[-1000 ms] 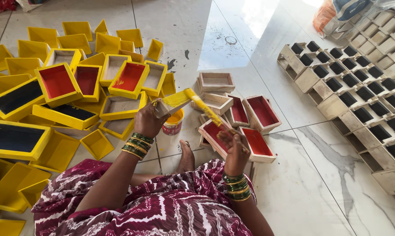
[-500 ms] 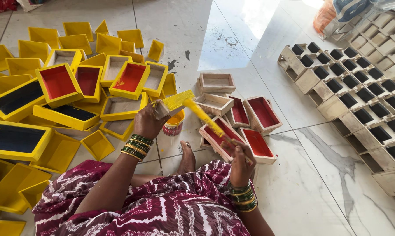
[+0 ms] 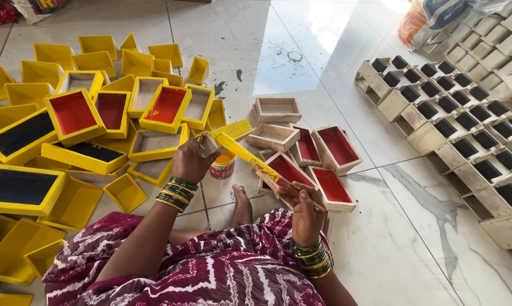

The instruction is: The person sits on the floor painting small wooden boxes yellow with a brush, dipping the brush into a paint can and coating the outer surfaces of each box one at a time, placing finished boxes with a pile of already painted yellow boxes and picking up new unpainted boxes.

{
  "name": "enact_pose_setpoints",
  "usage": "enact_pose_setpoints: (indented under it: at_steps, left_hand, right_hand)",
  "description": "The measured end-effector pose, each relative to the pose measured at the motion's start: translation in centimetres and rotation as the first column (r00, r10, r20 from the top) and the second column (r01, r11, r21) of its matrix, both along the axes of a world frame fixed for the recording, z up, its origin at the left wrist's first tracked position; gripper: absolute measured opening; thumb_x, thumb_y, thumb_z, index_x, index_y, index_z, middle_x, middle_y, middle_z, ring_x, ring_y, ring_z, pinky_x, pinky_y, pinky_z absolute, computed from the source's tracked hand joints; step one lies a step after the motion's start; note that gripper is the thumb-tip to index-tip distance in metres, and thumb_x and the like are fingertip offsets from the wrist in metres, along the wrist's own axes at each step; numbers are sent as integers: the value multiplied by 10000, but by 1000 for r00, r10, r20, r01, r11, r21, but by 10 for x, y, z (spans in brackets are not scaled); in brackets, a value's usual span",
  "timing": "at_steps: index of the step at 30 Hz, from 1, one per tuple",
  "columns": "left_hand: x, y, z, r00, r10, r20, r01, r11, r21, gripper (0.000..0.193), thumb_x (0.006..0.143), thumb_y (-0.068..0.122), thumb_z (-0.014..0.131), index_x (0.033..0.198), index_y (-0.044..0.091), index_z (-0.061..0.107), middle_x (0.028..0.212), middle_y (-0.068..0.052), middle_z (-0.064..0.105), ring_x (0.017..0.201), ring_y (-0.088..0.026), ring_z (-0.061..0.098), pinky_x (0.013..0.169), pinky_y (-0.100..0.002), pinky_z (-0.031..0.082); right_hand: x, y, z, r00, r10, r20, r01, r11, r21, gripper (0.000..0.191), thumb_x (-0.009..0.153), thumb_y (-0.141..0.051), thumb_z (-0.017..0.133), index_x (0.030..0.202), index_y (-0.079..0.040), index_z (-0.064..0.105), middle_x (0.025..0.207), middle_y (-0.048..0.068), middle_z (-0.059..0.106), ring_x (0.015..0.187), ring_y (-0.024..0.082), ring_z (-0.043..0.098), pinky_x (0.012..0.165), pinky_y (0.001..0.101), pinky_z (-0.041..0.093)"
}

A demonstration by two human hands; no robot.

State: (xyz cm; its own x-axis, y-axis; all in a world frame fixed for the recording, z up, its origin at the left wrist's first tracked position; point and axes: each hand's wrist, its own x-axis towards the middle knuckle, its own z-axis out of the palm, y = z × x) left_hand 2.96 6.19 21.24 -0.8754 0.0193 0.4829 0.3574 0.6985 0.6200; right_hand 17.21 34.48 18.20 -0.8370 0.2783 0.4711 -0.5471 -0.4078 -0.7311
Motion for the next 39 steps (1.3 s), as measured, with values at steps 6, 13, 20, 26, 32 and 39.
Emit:
enact_pose_setpoints:
  at_steps: [6, 13, 20, 26, 32, 39]
  left_hand:
    - [2, -2, -1, 994, -45, -102, 44, 999, -15, 609, 726, 281, 890, 1246, 42, 679, 1148, -186, 723, 982, -366, 708, 818, -435, 576]
    - [3, -4, -4, 997, -32, -65, 32, 999, -12, 618, 723, 278, 887, 1254, 44, 674, 1150, -184, 720, 970, -365, 708, 814, -432, 576]
    - [4, -1, -6, 998, -1, -57, 0, 1000, -14, 600, 729, 279, 888, 1243, 48, 682, 1135, -179, 724, 969, -368, 708, 818, -439, 575]
    - [3, 0, -7, 998, -12, -61, 11, 1000, -17, 605, 722, 275, 884, 1244, 47, 682, 1125, -180, 724, 952, -369, 706, 797, -444, 573]
    - [2, -3, -8, 998, -3, -57, 3, 1000, -3, 613, 722, 297, 900, 1237, 51, 678, 1096, -178, 730, 956, -373, 705, 803, -445, 573]
    - [4, -7, 1, 999, -24, -21, 25, 998, 50, 620, 723, 286, 901, 1254, 55, 682, 1058, -185, 738, 932, -357, 723, 796, -433, 581]
  right_hand:
    - [-9, 16, -2, 998, -25, 59, 25, 1000, -2, 262, 1086, -103, 467, 1211, 67, 620, 1102, 246, 730, 1014, 339, 739, 965, 513, 602]
    - [-16, 32, -5, 970, -224, 96, 211, 969, 129, 266, 1076, -90, 477, 1211, 86, 624, 1103, 215, 712, 1009, 282, 739, 954, 461, 633]
    - [-7, 25, -10, 883, -466, 57, 345, 727, 594, 250, 928, -11, 637, 1156, -32, 736, 1203, 181, 762, 793, 266, 733, 576, 366, 581]
    - [-4, -5, -7, 883, -223, -413, 469, 452, 759, 267, 918, 6, 649, 1154, -65, 752, 1337, 176, 675, 1166, 267, 712, 901, 358, 671]
    - [26, -17, 3, 862, -56, -503, 485, 375, 790, 330, 824, -30, 698, 1146, -79, 751, 1365, 184, 642, 1189, 294, 689, 954, 435, 627]
    - [20, 12, -14, 894, -107, -435, 445, 313, 839, 307, 831, -21, 705, 1121, -85, 783, 1367, 191, 662, 1017, 213, 716, 817, 324, 630]
